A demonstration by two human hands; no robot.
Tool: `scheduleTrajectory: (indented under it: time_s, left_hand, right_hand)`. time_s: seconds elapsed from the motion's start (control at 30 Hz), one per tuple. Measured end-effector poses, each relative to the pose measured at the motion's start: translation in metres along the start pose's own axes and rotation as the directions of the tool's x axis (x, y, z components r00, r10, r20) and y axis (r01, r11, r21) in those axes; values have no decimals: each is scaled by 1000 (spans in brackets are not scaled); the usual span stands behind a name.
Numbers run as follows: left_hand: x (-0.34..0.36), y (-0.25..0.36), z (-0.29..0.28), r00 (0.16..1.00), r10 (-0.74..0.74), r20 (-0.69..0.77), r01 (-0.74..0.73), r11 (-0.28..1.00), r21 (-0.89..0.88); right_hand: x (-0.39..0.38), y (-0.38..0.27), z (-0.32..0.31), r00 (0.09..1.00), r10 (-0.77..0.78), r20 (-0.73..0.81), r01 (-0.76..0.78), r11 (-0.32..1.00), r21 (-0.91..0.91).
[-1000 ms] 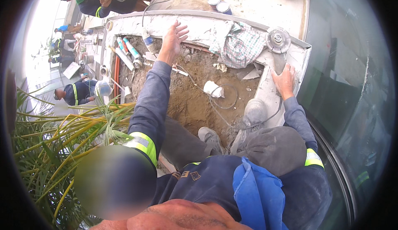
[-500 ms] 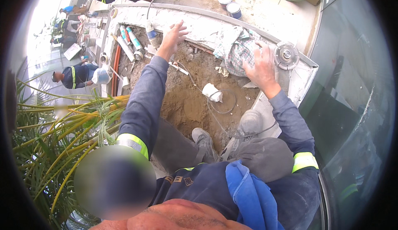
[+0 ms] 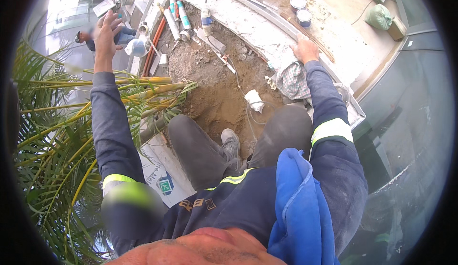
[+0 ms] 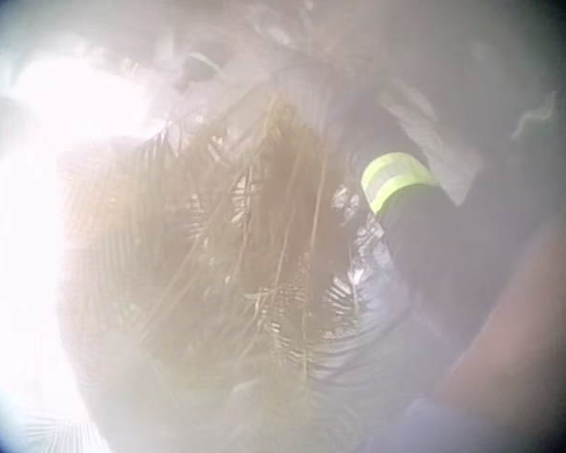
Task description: The person sits on the ground and uses an angle grinder to smooth a concrete surface. They first retrieve a grinding disc from a bucket, attach it to the grinder, and then proceed to grind the concrete edge.
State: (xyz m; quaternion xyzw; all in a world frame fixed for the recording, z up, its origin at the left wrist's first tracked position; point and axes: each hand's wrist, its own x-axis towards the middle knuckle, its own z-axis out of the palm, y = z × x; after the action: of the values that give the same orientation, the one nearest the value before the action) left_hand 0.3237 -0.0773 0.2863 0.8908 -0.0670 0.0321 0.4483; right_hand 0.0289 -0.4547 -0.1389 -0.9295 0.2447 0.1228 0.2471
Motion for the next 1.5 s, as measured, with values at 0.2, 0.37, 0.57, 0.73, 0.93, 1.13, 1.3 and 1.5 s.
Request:
scheduleTrajectory:
  time_s: [0.2,0.37,0.57,0.73,0.93,1.13,1.3,1.5]
  left_hand:
    - [-27,-35,-45,993,-114,-26,116,990,83]
    - [-33,-69,10,991,-131,-7,129,970,205]
    - [26,-63,55,898,399,-186,-298,862,409]
    - [158,31,56,761,627,-163,-501,729,466]
    - [133,13,95,835,469,289,-549,745,378]
    - [47,-39,120,763,632,135,-627,674,391]
    - [-32,-46,141,692,671,266,-720,617,317]
    - [-115,-65,166,743,591,314,-669,673,316]
  right_hand:
    - [0,-29,-9,993,49,104,-52,998,21]
    - [5,-12,-11,1000,12,-28,-12,1000,-8]
    - [8,0,2,998,3,-68,2,997,79]
    - [7,-12,-10,998,63,-24,-62,997,55]
    - [9,-18,1,996,84,-24,-86,994,-67]
    - [14,-23,5,998,66,-11,-67,990,-121]
    - [14,-27,-1,995,98,14,-96,988,-124]
    - [20,-16,3,993,100,65,-90,987,-135]
